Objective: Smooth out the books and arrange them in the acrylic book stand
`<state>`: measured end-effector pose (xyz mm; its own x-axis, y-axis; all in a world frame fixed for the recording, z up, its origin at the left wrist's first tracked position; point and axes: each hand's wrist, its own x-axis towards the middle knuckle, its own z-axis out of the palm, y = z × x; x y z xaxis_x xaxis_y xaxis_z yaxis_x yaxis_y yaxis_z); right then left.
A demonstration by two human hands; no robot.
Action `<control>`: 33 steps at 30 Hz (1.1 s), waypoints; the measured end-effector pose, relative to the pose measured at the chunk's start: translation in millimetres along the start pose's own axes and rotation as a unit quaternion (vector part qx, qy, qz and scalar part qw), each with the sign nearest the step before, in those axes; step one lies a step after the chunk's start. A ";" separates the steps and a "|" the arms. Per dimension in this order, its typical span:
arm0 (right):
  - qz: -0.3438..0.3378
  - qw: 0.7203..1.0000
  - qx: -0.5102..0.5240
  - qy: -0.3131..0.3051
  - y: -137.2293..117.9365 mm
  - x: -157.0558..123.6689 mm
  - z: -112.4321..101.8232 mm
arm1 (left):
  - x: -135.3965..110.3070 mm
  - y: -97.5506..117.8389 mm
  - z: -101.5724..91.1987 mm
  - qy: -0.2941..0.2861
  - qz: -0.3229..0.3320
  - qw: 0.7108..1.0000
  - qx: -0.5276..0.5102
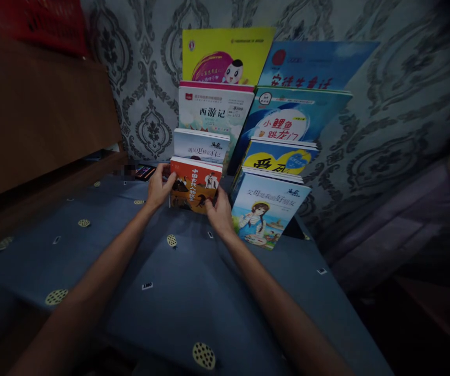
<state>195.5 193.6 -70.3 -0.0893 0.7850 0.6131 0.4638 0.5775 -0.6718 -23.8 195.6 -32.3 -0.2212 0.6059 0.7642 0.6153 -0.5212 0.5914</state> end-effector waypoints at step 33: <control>-0.342 0.905 -0.002 -0.253 -76.4 -107.6 -0.2 | 60.0 -153.3 -52.2 -0.305 -0.253 0.796 0.457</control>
<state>169.8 65.0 -84.9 -0.7486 0.2461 0.6156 0.1502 0.9674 -0.2040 -170.9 280.5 -63.6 -0.3790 0.9238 0.0551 0.9194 0.3690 0.1364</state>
